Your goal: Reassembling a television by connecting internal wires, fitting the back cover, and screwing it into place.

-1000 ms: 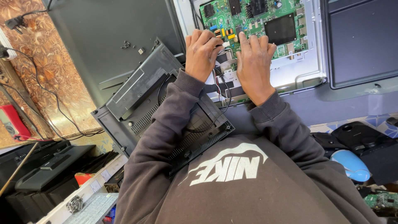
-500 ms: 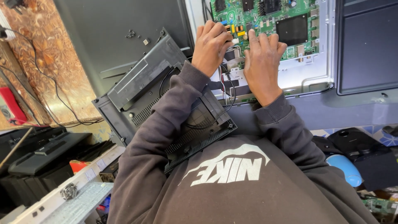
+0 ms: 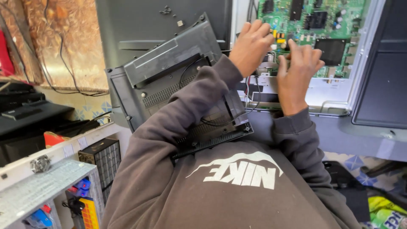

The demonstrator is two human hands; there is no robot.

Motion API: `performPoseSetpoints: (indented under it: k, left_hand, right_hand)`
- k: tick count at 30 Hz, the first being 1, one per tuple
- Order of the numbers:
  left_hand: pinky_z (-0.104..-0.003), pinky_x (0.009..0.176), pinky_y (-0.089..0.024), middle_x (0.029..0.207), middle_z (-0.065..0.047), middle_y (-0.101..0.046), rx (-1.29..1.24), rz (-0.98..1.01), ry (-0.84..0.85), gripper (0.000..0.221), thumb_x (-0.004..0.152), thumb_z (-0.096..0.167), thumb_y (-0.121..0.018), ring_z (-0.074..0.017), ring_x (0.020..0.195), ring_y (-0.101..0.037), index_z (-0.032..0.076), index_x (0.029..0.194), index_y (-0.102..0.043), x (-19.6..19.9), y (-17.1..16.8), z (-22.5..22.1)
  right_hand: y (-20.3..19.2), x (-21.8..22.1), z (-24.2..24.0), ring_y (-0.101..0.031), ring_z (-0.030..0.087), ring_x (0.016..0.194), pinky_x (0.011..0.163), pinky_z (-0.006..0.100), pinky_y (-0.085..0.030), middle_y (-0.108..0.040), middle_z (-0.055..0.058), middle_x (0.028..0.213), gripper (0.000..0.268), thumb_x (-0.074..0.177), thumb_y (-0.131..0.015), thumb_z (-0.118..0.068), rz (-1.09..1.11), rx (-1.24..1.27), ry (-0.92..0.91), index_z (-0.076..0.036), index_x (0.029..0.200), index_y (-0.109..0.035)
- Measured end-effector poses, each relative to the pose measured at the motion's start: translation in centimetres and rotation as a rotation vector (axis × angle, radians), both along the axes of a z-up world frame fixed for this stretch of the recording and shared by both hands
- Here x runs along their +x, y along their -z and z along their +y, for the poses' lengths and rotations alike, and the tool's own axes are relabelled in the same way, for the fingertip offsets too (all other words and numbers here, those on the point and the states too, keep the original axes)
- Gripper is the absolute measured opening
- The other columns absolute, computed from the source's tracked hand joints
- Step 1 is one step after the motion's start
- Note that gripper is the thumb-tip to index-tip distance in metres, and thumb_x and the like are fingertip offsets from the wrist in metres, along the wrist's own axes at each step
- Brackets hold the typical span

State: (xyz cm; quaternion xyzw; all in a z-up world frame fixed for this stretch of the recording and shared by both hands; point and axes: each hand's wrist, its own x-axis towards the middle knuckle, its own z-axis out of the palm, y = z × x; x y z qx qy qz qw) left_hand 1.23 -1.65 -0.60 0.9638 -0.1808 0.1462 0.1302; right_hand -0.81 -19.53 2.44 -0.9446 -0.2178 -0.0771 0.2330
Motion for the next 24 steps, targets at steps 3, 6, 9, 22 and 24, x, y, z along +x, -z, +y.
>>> performPoseSetpoints:
  k: [3,6,9,22,24]
  left_hand:
    - [-0.041,0.078,-0.039,0.093,-0.004,-0.053,0.02,-0.003,-0.064,0.02,0.082,0.021,-0.081,-0.0275,0.091,-0.048,0.013,0.088,-0.064,-1.3,-2.1,-0.7]
    - [-0.039,0.082,-0.041,0.099,-0.005,-0.055,-0.085,0.03,-0.057,0.024,0.085,0.021,-0.082,-0.0254,0.093,-0.05,0.012,0.098,-0.064,-4.3,-6.9,0.5]
    - [-0.038,0.084,-0.042,0.1,-0.003,-0.058,-0.174,0.04,-0.058,0.017,0.092,0.02,-0.074,-0.024,0.096,-0.055,0.014,0.106,-0.066,-8.0,-9.7,4.4]
    - [-0.047,0.082,-0.057,0.11,-0.014,-0.061,0.281,0.291,-1.152,0.067,0.098,0.067,-0.08,-0.0358,0.104,-0.066,0.007,0.126,-0.064,-29.0,-5.1,29.4]
    - [-0.051,0.083,-0.055,0.105,-0.016,-0.067,0.115,0.438,-1.171,0.072,0.101,0.071,-0.073,-0.0387,0.102,-0.069,0.005,0.129,-0.065,-31.5,-2.4,30.6]
  right_hand:
    - [-2.5,-0.5,0.4,-0.043,0.034,0.101,0.081,0.046,-0.033,-0.053,0.017,0.11,0.027,0.103,-0.076,-0.003,-0.039,0.154,-0.007,-0.001,0.128,-0.067]
    - [-4.9,-1.9,0.2,-0.046,0.033,0.097,0.083,0.044,-0.036,-0.059,0.017,0.106,0.012,0.107,-0.068,0.002,-0.022,0.275,-0.086,0.002,0.119,-0.068]
    - [-4.3,-3.9,-0.7,-0.053,0.032,0.087,0.079,0.043,-0.042,-0.064,0.013,0.094,0.003,0.11,-0.068,-0.001,0.137,0.326,-0.166,-0.001,0.111,-0.071]
    - [-6.3,-7.7,-0.6,-0.05,0.028,0.115,0.087,0.04,-0.039,-0.06,0.008,0.116,0.051,0.089,-0.082,-0.042,0.247,0.03,-0.56,-0.009,0.126,-0.07]
    - [-6.4,-8.0,-0.3,-0.05,0.029,0.118,0.088,0.04,-0.039,-0.06,0.009,0.117,0.051,0.088,-0.082,-0.039,0.233,-0.008,-0.599,-0.008,0.127,-0.068]
